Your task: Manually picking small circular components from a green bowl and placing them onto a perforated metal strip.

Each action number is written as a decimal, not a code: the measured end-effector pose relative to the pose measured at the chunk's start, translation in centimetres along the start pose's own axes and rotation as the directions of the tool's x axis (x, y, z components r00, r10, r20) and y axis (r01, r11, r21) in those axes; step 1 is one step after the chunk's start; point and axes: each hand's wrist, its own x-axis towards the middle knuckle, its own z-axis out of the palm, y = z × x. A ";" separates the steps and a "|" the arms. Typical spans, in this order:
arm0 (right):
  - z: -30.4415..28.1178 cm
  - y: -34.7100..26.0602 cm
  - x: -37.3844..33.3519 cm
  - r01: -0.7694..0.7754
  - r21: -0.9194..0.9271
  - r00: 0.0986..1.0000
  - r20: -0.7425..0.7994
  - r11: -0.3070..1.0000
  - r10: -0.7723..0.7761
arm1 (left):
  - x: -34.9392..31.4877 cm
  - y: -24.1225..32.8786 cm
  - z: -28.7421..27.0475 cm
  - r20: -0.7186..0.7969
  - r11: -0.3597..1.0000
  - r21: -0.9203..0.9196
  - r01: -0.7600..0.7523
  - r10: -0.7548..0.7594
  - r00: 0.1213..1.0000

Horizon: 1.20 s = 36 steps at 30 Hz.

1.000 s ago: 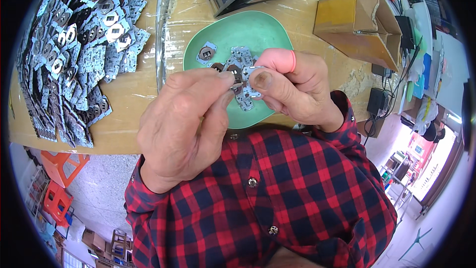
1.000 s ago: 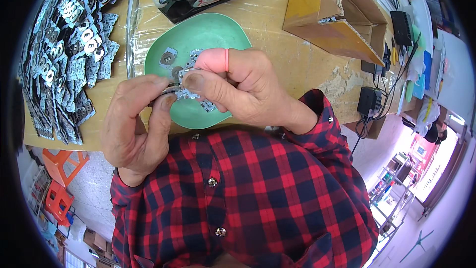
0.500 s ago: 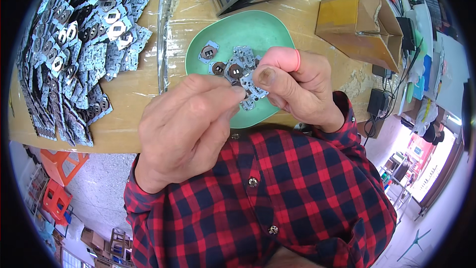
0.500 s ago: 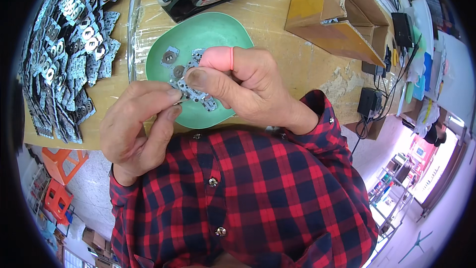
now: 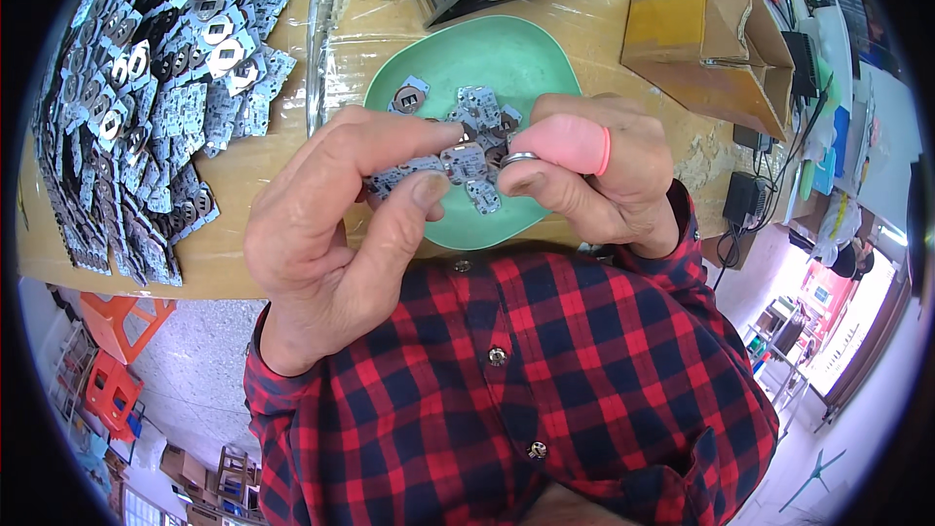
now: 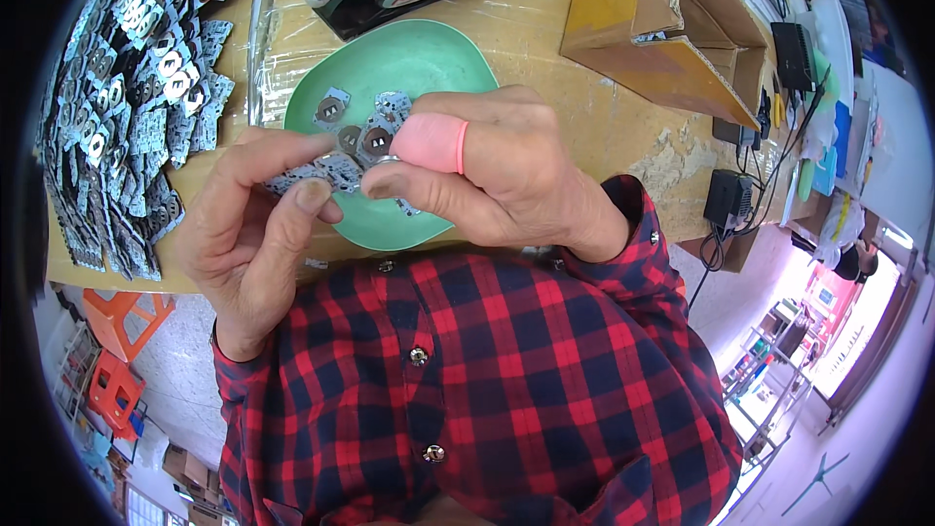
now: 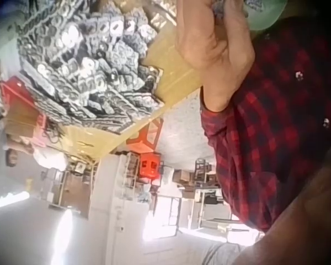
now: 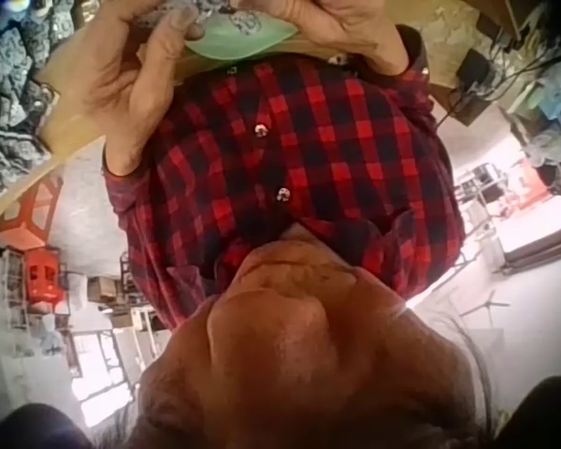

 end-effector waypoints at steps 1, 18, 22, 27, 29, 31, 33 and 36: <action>0.1 0.0 -0.1 -0.001 -0.002 1.000 -0.001 1.000 0.001 | 0.1 0.1 -0.2 0.048 0.999 0.029 -0.021 0.020 0.999; 0.5 -0.1 -0.4 -0.010 0.029 0.996 0.084 1.000 0.007 | 1.4 -0.8 -1.4 0.308 0.938 0.127 -0.323 0.272 0.911; 0.6 0.2 -0.7 -0.017 0.054 0.998 0.068 0.998 0.013 | 0.3 0.3 -0.6 0.246 0.997 0.043 -0.068 0.056 0.968; 0.3 -1.4 -0.5 -0.257 0.276 0.964 0.136 0.926 0.227 | -0.4 0.0 0.2 0.114 0.887 -0.364 0.284 -0.260 0.959; 0.3 -2.0 -0.5 -0.469 0.539 0.880 0.219 0.700 0.421 | 0.0 -0.6 0.1 0.305 0.625 -0.662 0.413 -0.278 0.911; 0.3 -2.3 -0.4 -0.596 0.719 0.757 0.355 0.357 0.549 | 0.1 -0.9 0.2 0.314 0.574 -0.708 0.411 -0.265 0.912; 0.4 -2.3 -0.2 -0.559 0.819 0.735 0.416 0.131 0.536 | 0.0 -0.9 0.3 0.320 0.520 -0.751 0.407 -0.254 0.913; 0.6 -2.2 -0.3 -0.538 0.773 0.761 0.273 0.337 0.588 | -0.2 -0.6 0.7 0.159 0.755 -0.579 0.309 -0.267 0.950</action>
